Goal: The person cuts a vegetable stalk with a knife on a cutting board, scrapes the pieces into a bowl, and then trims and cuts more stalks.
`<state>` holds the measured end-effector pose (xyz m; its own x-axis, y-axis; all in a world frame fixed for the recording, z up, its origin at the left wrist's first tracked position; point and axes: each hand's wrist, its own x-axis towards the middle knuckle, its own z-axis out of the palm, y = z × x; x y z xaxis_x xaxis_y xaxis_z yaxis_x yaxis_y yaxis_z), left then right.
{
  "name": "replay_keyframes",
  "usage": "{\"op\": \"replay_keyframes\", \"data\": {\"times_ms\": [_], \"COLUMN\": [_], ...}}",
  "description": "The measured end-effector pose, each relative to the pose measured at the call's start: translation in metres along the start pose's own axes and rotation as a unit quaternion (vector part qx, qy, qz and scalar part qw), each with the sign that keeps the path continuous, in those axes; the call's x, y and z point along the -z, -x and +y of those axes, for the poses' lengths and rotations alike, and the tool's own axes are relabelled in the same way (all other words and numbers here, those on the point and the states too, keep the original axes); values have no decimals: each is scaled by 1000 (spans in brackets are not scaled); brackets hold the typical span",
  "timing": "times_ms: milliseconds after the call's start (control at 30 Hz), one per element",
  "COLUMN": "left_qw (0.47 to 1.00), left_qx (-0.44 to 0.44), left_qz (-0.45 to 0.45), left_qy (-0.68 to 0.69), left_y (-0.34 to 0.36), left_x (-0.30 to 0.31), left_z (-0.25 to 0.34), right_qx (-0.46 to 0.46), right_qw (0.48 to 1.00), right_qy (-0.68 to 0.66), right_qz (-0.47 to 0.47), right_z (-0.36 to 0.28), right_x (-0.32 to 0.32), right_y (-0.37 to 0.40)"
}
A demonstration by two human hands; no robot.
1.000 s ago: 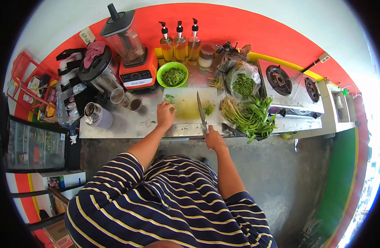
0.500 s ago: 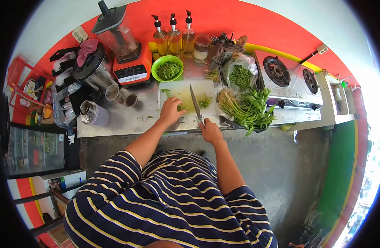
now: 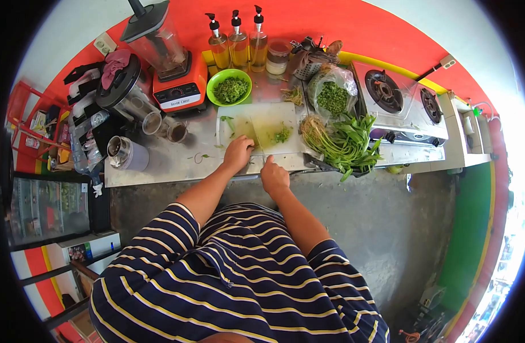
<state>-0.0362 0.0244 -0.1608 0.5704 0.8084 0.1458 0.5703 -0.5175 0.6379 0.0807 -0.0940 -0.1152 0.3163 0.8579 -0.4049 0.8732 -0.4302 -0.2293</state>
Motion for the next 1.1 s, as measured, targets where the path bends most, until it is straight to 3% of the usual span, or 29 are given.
{"op": "replay_keyframes", "data": {"times_ms": [167, 367, 433, 533, 700, 933, 1100], "left_qw": [1000, 999, 999, 1000, 985, 978, 982], "left_qx": [-3, -34, -44, -5, 158, 181, 163], "left_qz": [-3, -9, -7, -21, -42, -38, 6], "left_qy": [20, -9, -9, 1, 57, 94, 96], "left_y": [1, 3, 5, -3, -13, -24, -18], "left_x": [-1, 5, 4, 8, 7, -8, -15], "left_z": [-2, 3, 3, 3, 4, -12, -14], "right_qx": [-26, 12, -19, -27, -9, -40, -14], "right_qw": [999, 998, 999, 998, 999, 998, 999], "right_qy": [-33, 44, 19, 15, 12, 7, 34], "right_qz": [-3, -47, -46, -59, -38, -48, -34], "right_z": [-4, -12, -13, -16, -17, -23, -22], "right_x": [-13, 26, 14, 2, 9, 1, 10], "right_y": [-12, -25, -23, -22, -48, -28, -49]}}
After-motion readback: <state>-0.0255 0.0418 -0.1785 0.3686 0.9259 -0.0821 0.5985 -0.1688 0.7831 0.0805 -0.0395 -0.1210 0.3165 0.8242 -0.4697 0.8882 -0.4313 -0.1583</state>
